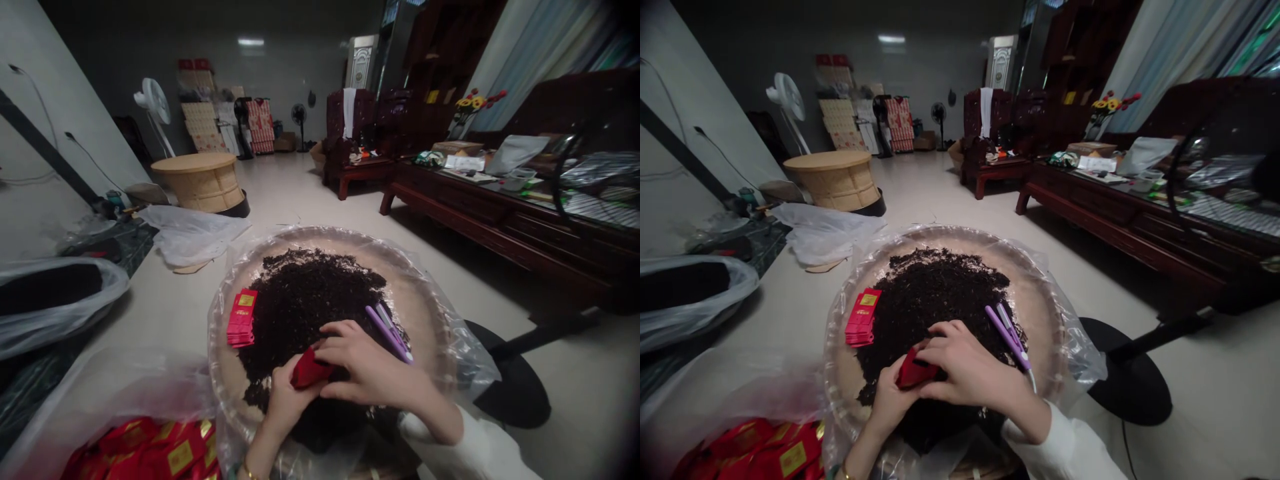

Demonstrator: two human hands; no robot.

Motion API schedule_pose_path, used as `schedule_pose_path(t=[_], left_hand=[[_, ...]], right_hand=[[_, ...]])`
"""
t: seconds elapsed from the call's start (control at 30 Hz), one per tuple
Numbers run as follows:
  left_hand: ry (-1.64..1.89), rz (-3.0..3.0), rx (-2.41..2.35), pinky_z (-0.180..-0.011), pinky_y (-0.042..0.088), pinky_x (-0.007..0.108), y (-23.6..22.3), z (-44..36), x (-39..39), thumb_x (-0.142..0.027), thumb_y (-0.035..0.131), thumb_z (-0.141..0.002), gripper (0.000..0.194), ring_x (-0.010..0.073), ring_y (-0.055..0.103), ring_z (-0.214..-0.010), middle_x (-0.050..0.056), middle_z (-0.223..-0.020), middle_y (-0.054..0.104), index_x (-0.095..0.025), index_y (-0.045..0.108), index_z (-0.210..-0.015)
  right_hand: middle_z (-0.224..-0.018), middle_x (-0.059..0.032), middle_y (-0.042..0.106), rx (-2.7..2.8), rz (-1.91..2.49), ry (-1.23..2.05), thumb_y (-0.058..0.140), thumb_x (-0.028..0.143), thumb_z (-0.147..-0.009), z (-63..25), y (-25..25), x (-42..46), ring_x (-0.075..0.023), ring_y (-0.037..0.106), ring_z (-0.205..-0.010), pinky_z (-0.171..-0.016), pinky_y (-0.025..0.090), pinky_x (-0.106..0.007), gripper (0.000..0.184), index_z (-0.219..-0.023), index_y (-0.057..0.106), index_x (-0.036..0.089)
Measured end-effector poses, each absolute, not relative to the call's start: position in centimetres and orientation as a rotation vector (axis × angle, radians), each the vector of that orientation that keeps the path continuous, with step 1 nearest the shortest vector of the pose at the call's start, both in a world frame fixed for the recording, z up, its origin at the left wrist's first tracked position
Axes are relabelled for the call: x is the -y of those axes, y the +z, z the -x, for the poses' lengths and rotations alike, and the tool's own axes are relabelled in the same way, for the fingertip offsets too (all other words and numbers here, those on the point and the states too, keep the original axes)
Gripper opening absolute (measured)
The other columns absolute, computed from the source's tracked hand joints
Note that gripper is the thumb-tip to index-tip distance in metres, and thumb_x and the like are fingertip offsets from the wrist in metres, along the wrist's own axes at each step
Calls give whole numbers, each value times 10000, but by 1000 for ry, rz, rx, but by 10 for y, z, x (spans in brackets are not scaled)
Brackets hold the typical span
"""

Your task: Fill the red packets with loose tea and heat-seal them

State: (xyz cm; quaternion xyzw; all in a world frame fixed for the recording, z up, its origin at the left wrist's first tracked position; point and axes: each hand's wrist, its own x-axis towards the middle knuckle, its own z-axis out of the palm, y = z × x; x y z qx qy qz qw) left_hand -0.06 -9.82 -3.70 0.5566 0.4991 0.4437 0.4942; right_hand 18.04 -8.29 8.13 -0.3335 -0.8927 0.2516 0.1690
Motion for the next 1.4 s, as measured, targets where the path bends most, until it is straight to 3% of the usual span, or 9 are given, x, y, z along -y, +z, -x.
schedule_pose_path(t=[0.17, 0.3, 0.47, 0.57, 0.7, 0.9, 1.07, 1.23, 1.4], left_hand=[[1030, -1354, -1286, -491, 372, 184, -31, -7, 104, -370, 793, -553, 343, 97, 453, -518, -42, -544, 573, -118, 711, -770], [1067, -1217, -1290, -591, 453, 213, -29, -11, 105, -304, 778, -545, 376, 135, 544, -618, -12, -691, 667, -130, 703, -870], [1030, -1143, -1257, -631, 475, 240, -29, -13, 104, -252, 775, -522, 394, 164, 590, -660, 10, -729, 697, -124, 696, -886], [1031, -1126, -1275, -606, 468, 239, -26, -15, 105, -235, 770, -513, 346, 161, 589, -634, 4, -695, 690, -126, 695, -833], [1046, -1101, -1264, -608, 478, 246, -22, -20, 105, -214, 755, -522, 322, 168, 608, -631, 5, -692, 701, -134, 689, -827], [973, -1074, -1274, -603, 491, 263, -23, -20, 108, -203, 767, -511, 370, 186, 627, -633, 17, -697, 691, -132, 653, -856], [778, -1092, -1107, -666, 484, 255, -25, -4, 110, -114, 800, -474, 479, 185, 634, -726, 21, -798, 711, -141, 662, -932], [729, -922, -844, -783, 507, 317, -21, 4, 99, -344, 879, -485, 678, 245, 677, -893, 95, -967, 718, -141, 616, -1075], [776, -893, -974, -679, 542, 325, -16, -13, 88, -390, 866, -510, 529, 219, 704, -669, 65, -793, 721, -123, 640, -907]], right_hand=[[-808, -38, 719, 2654, 1030, 786, 678, 250, -839, -173, 77, 76, -222, 581, -1035, -962, 349, -357, 73, -844, 735, 205], [-880, -40, 718, 2552, 1091, 688, 615, 239, -883, -174, 79, 73, -196, 586, -988, -924, 362, -332, 115, -907, 726, 221], [-790, -40, 691, 2548, 1169, 650, 599, 228, -891, -178, 77, 69, -182, 605, -831, -832, 402, -312, 170, -758, 695, 183], [-812, -28, 683, 2404, 1217, 634, 606, 259, -884, -176, 74, 67, -173, 609, -791, -786, 428, -295, 95, -894, 677, 197], [-996, -88, 661, 2232, 1393, 391, 665, 469, -809, -163, 67, 65, -224, 605, -889, -738, 438, -303, 424, -1117, 612, 182], [-592, -11, 605, 2347, 1483, 387, 575, 574, -843, -149, 32, 47, -124, 502, -545, -523, 250, -248, 477, -590, 616, 172], [-483, 39, 490, 2224, 1420, 529, 570, 578, -845, -163, 19, 33, -82, 335, -468, -491, 214, -230, 544, -491, 529, 167], [-447, 68, 408, 2189, 1421, 638, 611, 521, -842, -160, 16, 35, -74, 278, -462, -478, 209, -225, 536, -462, 486, 165], [-484, 43, 491, 2214, 1380, 640, 647, 462, -833, -145, 18, 44, -89, 370, -472, -490, 266, -232, 471, -486, 515, 172]])
